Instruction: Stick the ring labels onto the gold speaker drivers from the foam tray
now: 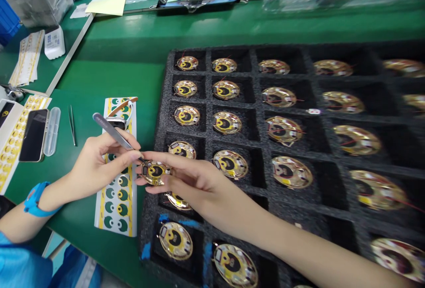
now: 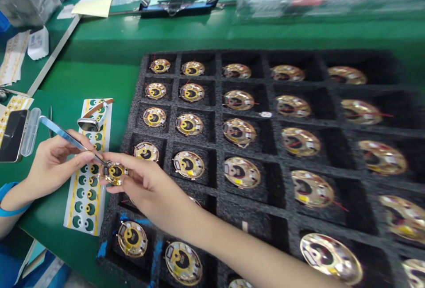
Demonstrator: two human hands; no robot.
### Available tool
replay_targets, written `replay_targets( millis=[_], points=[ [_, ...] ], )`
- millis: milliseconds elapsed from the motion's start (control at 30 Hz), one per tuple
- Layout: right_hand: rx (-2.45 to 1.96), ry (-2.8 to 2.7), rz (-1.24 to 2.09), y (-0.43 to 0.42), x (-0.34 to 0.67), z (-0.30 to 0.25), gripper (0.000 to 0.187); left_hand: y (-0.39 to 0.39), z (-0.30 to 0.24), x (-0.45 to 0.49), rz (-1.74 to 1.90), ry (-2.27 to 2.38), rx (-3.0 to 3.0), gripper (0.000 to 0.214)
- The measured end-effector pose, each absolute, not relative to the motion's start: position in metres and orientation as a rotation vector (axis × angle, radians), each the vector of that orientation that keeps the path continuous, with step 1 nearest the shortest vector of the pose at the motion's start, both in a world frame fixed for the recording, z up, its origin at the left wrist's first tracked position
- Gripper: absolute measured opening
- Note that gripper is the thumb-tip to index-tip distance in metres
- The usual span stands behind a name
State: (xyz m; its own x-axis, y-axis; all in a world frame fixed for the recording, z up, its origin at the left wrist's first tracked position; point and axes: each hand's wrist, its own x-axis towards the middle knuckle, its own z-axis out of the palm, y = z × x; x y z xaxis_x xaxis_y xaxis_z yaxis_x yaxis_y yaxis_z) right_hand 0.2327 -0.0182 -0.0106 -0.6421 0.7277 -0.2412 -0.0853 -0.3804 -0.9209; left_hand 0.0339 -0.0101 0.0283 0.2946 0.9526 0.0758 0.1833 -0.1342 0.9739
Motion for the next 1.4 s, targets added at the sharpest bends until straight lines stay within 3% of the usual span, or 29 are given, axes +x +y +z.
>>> replay_targets(
  millis=[600,1400],
  points=[
    [-0.760,-1.204,2.084,-0.017,0.231,-0.014,0.041,-0.009,0.025,0.032,0.995,1.027,1.636,0.007],
    [-0.944,-1.035,2.036,-0.019,0.219,-0.005,0.023,-0.015,0.027,0.032,1.093,0.962,2.011,0.006]
  ],
)
